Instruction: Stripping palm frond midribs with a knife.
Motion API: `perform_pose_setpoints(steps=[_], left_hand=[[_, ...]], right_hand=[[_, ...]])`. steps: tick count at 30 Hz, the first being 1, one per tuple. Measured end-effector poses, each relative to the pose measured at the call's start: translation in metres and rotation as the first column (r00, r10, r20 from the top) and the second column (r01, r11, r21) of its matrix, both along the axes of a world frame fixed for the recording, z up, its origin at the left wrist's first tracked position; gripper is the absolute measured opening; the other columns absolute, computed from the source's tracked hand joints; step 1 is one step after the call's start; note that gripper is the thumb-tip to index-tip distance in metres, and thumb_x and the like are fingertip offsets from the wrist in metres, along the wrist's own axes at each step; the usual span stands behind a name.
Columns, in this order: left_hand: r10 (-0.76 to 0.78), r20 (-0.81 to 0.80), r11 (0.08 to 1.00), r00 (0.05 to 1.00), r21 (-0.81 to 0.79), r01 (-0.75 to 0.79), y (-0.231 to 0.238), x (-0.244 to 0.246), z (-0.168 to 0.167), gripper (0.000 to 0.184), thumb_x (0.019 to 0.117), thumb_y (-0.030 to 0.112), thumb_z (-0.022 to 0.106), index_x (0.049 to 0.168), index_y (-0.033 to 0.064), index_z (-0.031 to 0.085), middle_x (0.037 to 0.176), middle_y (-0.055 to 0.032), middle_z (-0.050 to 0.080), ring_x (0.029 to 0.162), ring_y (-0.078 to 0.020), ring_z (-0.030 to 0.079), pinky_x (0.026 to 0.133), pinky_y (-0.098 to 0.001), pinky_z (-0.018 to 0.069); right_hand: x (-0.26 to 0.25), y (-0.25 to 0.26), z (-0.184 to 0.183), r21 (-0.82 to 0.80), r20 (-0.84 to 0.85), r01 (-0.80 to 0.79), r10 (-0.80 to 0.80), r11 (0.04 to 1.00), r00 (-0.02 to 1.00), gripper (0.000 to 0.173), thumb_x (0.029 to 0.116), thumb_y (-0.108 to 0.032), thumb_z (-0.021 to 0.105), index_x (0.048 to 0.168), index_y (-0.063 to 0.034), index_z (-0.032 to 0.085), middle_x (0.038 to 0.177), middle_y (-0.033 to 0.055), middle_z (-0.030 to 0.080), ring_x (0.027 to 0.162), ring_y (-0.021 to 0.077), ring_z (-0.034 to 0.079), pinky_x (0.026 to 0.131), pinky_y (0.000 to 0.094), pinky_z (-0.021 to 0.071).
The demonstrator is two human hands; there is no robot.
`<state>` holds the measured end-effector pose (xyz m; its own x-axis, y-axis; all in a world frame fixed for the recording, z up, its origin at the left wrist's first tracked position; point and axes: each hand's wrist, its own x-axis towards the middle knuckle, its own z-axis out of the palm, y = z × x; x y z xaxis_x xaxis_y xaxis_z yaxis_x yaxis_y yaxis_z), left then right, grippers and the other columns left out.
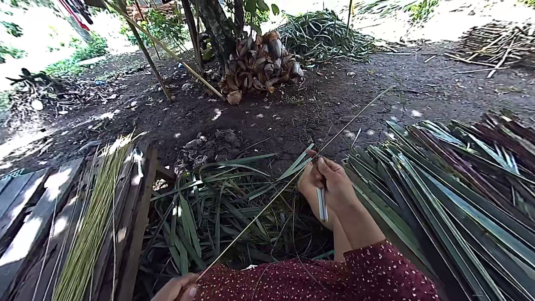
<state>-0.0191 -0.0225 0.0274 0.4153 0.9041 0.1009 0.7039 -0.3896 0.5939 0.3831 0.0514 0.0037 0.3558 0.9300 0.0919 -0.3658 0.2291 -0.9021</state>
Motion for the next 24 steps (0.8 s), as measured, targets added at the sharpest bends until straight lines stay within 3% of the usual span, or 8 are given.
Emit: perform_pose_setpoints(steps=[3, 7, 10, 12, 14, 19, 21, 24], left_hand=[[0.062, 0.009, 0.99, 0.998, 0.123, -0.063, 0.003, 0.042, 0.009, 0.028, 0.1023, 0.014, 0.055, 0.113, -0.0063, 0.071, 0.096, -0.0195, 0.073, 0.082, -0.0278, 0.071, 0.077, -0.0435, 0.0583], [0.103, 0.107, 0.924, 0.989, 0.357, -0.135, 0.013, 0.097, 0.001, 0.022, 0.0967, 0.018, 0.06, 0.094, 0.0017, 0.075, 0.086, -0.0092, 0.075, 0.071, -0.0141, 0.07, 0.067, -0.0268, 0.0578], [0.077, 0.169, 0.915, 0.983, 0.38, -0.137, 0.013, 0.114, 0.0, 0.021, 0.096, 0.016, 0.06, 0.088, 0.0029, 0.074, 0.083, -0.0062, 0.073, 0.072, -0.0076, 0.068, 0.07, -0.0176, 0.0546], [0.062, 0.192, 0.929, 0.979, 0.347, -0.126, 0.01, 0.115, 0.0, 0.021, 0.0966, 0.015, 0.059, 0.088, 0.0022, 0.073, 0.08, -0.0056, 0.072, 0.07, -0.006, 0.066, 0.068, -0.0157, 0.0537], [0.059, 0.201, 0.94, 0.978, 0.318, -0.122, 0.006, 0.11, 0.001, 0.021, 0.0965, 0.015, 0.058, 0.087, 0.0025, 0.073, 0.076, -0.0047, 0.07, 0.066, -0.0036, 0.063, 0.066, -0.0136, 0.0513], [0.064, 0.189, 0.961, 0.98, 0.254, -0.112, -0.004, 0.091, 0.006, 0.021, 0.0966, 0.014, 0.058, 0.087, 0.0015, 0.073, 0.074, -0.0048, 0.068, 0.066, -0.0012, 0.061, 0.067, -0.0114, 0.0492], [0.074, 0.182, 0.962, 0.98, 0.248, -0.119, -0.004, 0.09, 0.005, 0.021, 0.0963, 0.014, 0.058, 0.087, 0.0017, 0.073, 0.073, -0.0043, 0.068, 0.066, -0.0013, 0.061, 0.066, -0.0119, 0.0494], [0.081, 0.178, 0.966, 0.981, 0.23, -0.121, -0.002, 0.094, 0.004, 0.02, 0.0959, 0.013, 0.058, 0.088, 0.0009, 0.073, 0.072, -0.004, 0.068, 0.065, -0.0014, 0.061, 0.065, -0.0126, 0.049]], right_hand=[[-0.054, -0.023, -0.004, -0.027, 0.02, -0.213, 0.213, 0.977, 0.977, 0.035, 0.1052, -0.01, 0.035, 0.127, -0.0007, 0.062, 0.062, -0.0142, 0.051, 0.052, -0.0036, 0.046, 0.054, 0.0146, 0.0422], [-0.113, -0.058, -0.016, 0.003, 0.008, -0.454, 0.454, 0.891, 0.891, 0.034, 0.1029, -0.013, 0.044, 0.127, -0.0033, 0.065, 0.066, -0.0189, 0.054, 0.055, -0.0079, 0.047, 0.053, 0.0118, 0.0408], [-0.129, -0.073, -0.023, 0.044, 0.066, -0.578, 0.575, 0.815, 0.815, 0.022, 0.1024, -0.015, 0.047, 0.101, -0.0129, 0.069, 0.065, -0.0198, 0.053, 0.057, -0.0091, 0.047, 0.055, 0.0113, 0.0401], [-0.128, -0.073, -0.025, 0.061, 0.072, -0.539, 0.534, 0.84, 0.842, 0.023, 0.1021, -0.013, 0.047, 0.102, -0.0114, 0.071, 0.065, -0.0194, 0.053, 0.056, -0.0095, 0.046, 0.053, 0.0107, 0.0391], [-0.114, -0.066, -0.02, 0.043, 0.048, -0.425, 0.423, 0.904, 0.905, 0.032, 0.1017, -0.01, 0.045, 0.122, -0.0044, 0.069, 0.068, -0.019, 0.055, 0.056, -0.0093, 0.046, 0.053, 0.0109, 0.0392], [-0.064, -0.03, -0.016, 0.024, -0.086, -0.06, 0.061, 0.998, 0.994, 0.035, 0.1051, -0.006, 0.035, 0.123, 0.0005, 0.065, 0.061, -0.0118, 0.056, 0.05, -0.0024, 0.049, 0.051, 0.0142, 0.0438], [-0.065, -0.032, -0.014, 0.014, -0.108, -0.102, 0.103, 0.995, 0.989, 0.036, 0.1053, -0.008, 0.034, 0.126, 0.0, 0.062, 0.061, -0.0114, 0.054, 0.051, -0.0017, 0.049, 0.052, 0.0148, 0.0445], [-0.091, -0.055, -0.016, 0.026, -0.036, -0.459, 0.46, 0.888, 0.887, 0.036, 0.1038, -0.019, 0.046, 0.132, -0.0036, 0.063, 0.064, -0.0184, 0.054, 0.054, -0.0072, 0.046, 0.053, 0.0127, 0.0399]])
